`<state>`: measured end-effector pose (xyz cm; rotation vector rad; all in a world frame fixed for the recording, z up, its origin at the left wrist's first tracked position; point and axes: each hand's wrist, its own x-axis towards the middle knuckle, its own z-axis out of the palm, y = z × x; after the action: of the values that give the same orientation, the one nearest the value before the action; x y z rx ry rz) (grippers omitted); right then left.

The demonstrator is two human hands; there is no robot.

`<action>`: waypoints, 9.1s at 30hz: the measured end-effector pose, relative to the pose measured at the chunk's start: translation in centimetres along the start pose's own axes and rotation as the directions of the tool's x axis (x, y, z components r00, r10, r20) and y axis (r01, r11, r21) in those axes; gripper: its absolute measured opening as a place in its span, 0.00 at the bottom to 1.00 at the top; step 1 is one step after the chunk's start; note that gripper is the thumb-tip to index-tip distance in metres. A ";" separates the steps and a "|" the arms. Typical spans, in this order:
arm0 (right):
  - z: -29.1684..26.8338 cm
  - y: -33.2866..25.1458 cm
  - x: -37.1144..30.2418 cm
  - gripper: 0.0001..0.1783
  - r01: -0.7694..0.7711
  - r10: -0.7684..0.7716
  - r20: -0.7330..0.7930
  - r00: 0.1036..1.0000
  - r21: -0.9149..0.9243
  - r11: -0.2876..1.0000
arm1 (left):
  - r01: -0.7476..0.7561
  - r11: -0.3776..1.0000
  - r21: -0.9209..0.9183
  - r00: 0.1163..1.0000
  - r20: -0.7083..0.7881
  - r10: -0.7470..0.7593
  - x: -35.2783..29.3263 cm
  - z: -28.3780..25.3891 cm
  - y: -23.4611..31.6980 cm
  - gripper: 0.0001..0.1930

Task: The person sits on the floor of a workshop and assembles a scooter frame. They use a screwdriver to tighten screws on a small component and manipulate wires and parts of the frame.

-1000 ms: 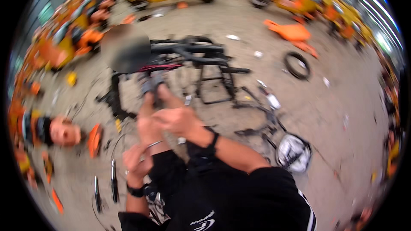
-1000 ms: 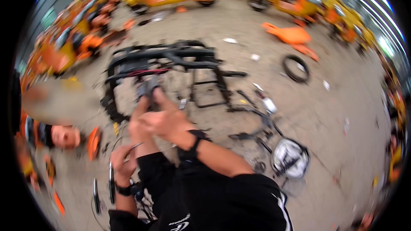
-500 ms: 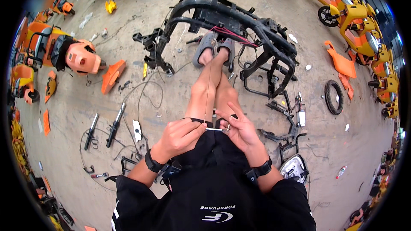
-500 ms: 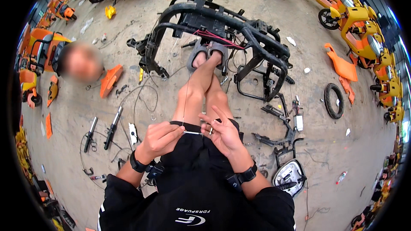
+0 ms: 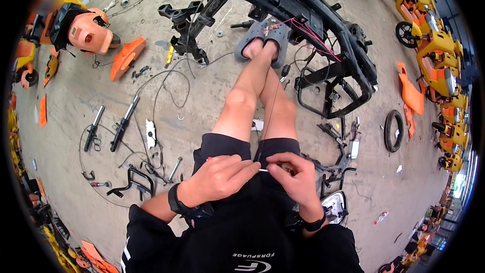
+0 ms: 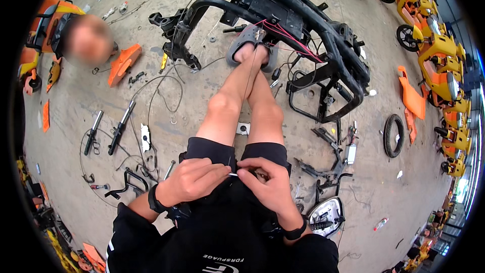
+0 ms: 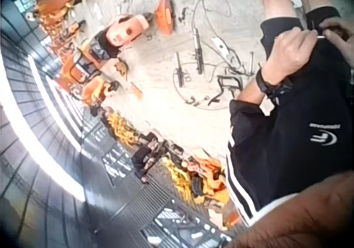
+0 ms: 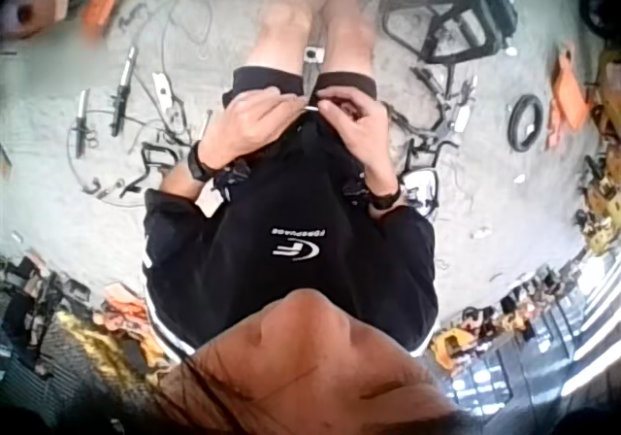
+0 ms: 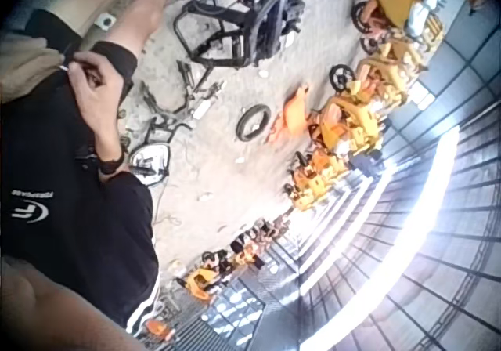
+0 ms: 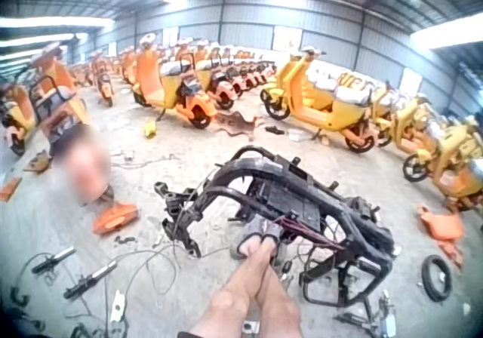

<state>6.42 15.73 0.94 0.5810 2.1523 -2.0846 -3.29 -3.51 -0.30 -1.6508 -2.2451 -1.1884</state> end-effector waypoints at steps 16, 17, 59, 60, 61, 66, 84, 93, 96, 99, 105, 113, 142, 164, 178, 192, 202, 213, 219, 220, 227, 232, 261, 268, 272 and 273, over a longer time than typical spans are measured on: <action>0.3 2.4 -1.4 0.17 0.018 -0.014 -0.227 0.974 0.014 1.000 | 0.080 0.997 -0.022 0.994 0.081 -0.078 1.8 0.2 -0.8 0.08; 0.4 2.7 -1.4 0.18 0.026 -0.019 -0.237 0.971 0.029 0.999 | 0.088 0.996 -0.033 0.991 0.100 -0.085 2.1 0.2 -0.7 0.08; -4.1 3.2 -3.4 0.05 0.562 -0.680 -0.277 0.679 -0.400 0.724 | 0.713 0.078 -0.697 0.684 0.667 -0.296 8.8 2.0 -0.5 0.11; -4.0 3.1 -3.5 0.05 0.561 -0.683 -0.276 0.677 -0.407 0.721 | 0.705 0.059 -0.707 0.694 0.670 -0.264 8.9 2.1 -0.8 0.10; -4.0 3.1 -3.4 0.06 0.561 -0.686 -0.274 0.674 -0.414 0.717 | 0.697 0.041 -0.716 0.703 0.672 -0.233 8.9 2.2 -1.0 0.10; -3.6 3.2 -2.5 0.08 0.610 -0.719 -0.223 0.658 -0.403 0.683 | 0.729 0.035 -0.683 0.667 0.699 -0.257 8.3 1.5 -1.6 0.05; -2.5 3.2 -1.8 0.12 0.321 -0.351 -0.205 0.914 -0.168 0.932 | 0.748 0.479 -0.460 0.649 0.658 -0.382 5.4 -1.4 0.1 0.11; -2.7 3.5 -1.7 0.22 0.221 -0.221 -0.181 0.958 -0.017 0.975 | 0.171 0.950 -0.262 0.981 0.137 -0.139 4.8 0.4 0.2 0.09; -2.8 3.3 -1.6 0.23 0.201 -0.199 -0.210 0.957 -0.013 0.979 | 0.197 0.949 -0.248 0.957 0.258 -0.131 5.0 0.2 -0.1 0.06; -2.7 3.4 -1.4 0.24 0.151 -0.144 -0.240 0.960 0.010 0.988 | 0.216 0.939 -0.269 0.952 0.273 -0.141 5.0 0.8 -0.4 0.05; -2.6 3.5 -1.2 0.22 0.147 -0.130 -0.267 0.955 0.048 0.988 | 0.509 0.724 -0.466 0.847 0.421 -0.325 5.1 1.8 -0.9 0.08; -2.6 4.5 -1.1 0.20 0.176 -0.149 -0.317 0.936 0.058 0.983 | 0.690 0.571 -0.444 0.699 0.612 -0.369 5.7 2.0 -1.6 0.09; -4.6 2.9 0.0 0.27 0.077 -0.053 -0.145 0.988 0.161 0.984 | 0.134 0.991 0.030 0.991 0.001 -0.134 3.3 3.3 0.5 0.12; -1.6 -0.8 2.4 0.07 0.448 -0.485 0.019 0.875 -0.414 0.792 | 0.157 0.962 0.224 0.975 0.118 -0.186 3.3 1.5 0.3 0.10; -0.2 -0.4 3.1 0.05 0.447 -0.495 -0.003 0.869 -0.424 0.787 | 0.112 0.953 0.282 0.979 0.131 -0.154 3.3 1.0 0.8 0.10; 0.0 0.8 4.7 0.03 0.436 -0.504 -0.068 0.861 -0.410 0.801 | 0.110 0.956 0.272 0.976 0.154 -0.157 3.4 1.0 0.2 0.09; -2.3 1.5 4.6 0.05 0.091 -0.090 -0.014 0.996 0.117 0.989 | 0.104 0.959 0.264 0.978 0.150 -0.147 3.0 0.5 0.4 0.10; -0.1 0.0 3.3 0.05 0.374 -0.402 -0.023 0.915 -0.318 0.871 | 0.102 0.951 0.291 0.976 0.153 -0.152 3.2 0.5 0.7 0.10; 0.4 -0.4 3.5 0.04 0.360 -0.414 -0.066 0.908 -0.384 0.850 | 0.099 0.952 0.289 0.980 0.138 -0.144 3.1 0.5 0.6 0.10; 0.5 -0.5 3.6 0.04 0.360 -0.415 -0.067 0.907 -0.388 0.849 | 0.097 0.952 0.289 0.981 0.132 -0.140 3.1 0.5 0.5 0.10; 0.7 0.3 4.5 0.03 0.374 -0.416 -0.056 0.908 -0.344 0.861 | 0.085 0.954 0.287 0.981 0.143 -0.131 3.0 0.1 0.0 0.10; 0.7 0.2 5.0 0.03 0.401 -0.457 -0.067 0.887 -0.378 0.834 | 0.087 0.958 0.273 0.984 0.124 -0.125 3.1 -0.1 -0.4 0.10; 1.9 6.6 6.0 0.08 0.106 -0.403 0.276 0.873 0.698 0.709 | 0.173 0.983 0.062 0.979 0.096 -0.179 3.7 -0.8 1.3 0.09; 2.4 6.2 5.1 0.07 0.124 -0.375 0.209 0.903 0.710 0.693 | 0.209 0.978 -0.011 0.974 0.091 -0.208 3.8 -0.9 1.4 0.09; 2.4 6.2 4.8 0.08 0.106 -0.372 0.203 0.906 0.741 0.663 | 0.242 0.968 -0.066 0.967 0.094 -0.236 3.8 -0.9 1.5 0.09; 2.5 6.1 4.8 0.08 0.111 -0.380 0.197 0.904 0.750 0.652 | 0.243 0.967 -0.080 0.968 0.090 -0.236 3.9 -0.8 1.5 0.08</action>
<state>3.53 14.23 -6.56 -0.0824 1.1963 -2.9216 -3.87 -0.93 3.02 -1.5142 -2.5360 -1.3167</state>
